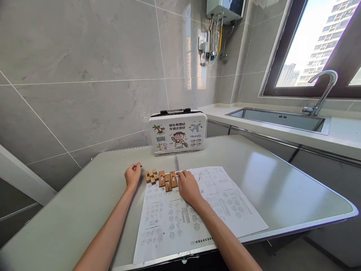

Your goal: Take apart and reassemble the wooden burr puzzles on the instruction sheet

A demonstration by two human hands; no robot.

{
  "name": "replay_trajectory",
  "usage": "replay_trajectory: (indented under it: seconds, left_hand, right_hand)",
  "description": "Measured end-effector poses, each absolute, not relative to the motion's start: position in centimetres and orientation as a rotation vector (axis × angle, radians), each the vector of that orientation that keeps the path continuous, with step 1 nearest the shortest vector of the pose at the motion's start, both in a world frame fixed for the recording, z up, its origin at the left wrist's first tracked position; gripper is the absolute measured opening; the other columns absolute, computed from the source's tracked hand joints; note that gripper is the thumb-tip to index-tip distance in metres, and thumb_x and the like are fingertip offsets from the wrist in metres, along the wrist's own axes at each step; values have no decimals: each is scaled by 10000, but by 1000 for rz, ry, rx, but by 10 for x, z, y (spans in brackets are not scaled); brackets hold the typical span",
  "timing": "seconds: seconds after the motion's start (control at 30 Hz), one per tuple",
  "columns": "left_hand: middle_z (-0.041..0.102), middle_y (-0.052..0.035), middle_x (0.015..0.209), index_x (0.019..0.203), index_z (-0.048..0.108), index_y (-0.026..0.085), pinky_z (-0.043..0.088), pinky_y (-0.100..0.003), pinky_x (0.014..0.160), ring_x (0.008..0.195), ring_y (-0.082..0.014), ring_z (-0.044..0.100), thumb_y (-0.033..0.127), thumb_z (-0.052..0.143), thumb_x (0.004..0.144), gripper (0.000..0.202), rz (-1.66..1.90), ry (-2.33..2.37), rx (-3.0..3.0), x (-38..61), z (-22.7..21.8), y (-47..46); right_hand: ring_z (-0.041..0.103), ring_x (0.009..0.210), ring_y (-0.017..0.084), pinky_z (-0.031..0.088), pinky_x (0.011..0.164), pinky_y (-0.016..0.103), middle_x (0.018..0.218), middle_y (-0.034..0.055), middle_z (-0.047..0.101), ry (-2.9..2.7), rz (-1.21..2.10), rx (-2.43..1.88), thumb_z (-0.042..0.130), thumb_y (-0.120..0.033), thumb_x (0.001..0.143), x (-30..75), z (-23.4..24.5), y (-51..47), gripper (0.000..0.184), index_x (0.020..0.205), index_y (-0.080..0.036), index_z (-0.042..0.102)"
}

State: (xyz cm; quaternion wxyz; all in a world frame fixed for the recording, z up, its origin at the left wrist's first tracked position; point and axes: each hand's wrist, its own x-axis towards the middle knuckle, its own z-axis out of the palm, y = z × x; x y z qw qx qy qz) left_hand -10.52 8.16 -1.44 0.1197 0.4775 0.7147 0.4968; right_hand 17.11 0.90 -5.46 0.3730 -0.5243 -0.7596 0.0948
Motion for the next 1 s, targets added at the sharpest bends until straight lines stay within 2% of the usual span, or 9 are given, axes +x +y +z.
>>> replay_trajectory:
  seconds: [0.1,0.23,0.37,0.63,1.0]
  left_hand:
    - [584,-5,536,687,673,244,386,-296,621,621,-218,579,378,523,846,257,1450,2091,1394,-106,-14,82]
    - [583,-3,534,682,666,245,392,-291,625,621,-217,572,386,523,848,260,1447,2089,1398,-106,-15,82]
    - [577,-6,521,682,667,242,395,-290,623,622,-221,573,405,515,852,280,1448,2089,1400,-106,-15,81]
    - [641,-23,568,688,677,236,399,-290,628,637,-226,593,405,512,853,288,1454,2089,1410,-107,-15,82]
    - [590,-5,537,687,672,242,391,-293,621,611,-215,573,416,512,852,288,1445,2084,1405,-106,-15,81]
  right_hand:
    - [600,973,222,435,793,312,1011,83,682,-1856,302,-1512,403,-25,941,175,-53,11,289,976,-188,639]
    - [585,861,192,360,709,289,854,38,688,-1885,379,-1602,434,-45,936,177,-49,11,267,786,-203,589]
    - [583,840,180,320,674,284,833,30,696,-1908,374,-1611,450,-56,938,175,-46,9,266,763,-203,585]
    - [590,828,188,330,683,288,819,32,695,-1922,310,-1569,459,-43,922,175,-49,10,271,752,-209,589]
    - [582,813,185,344,681,288,825,31,697,-1927,298,-1575,442,-51,935,176,-47,8,271,780,-204,604]
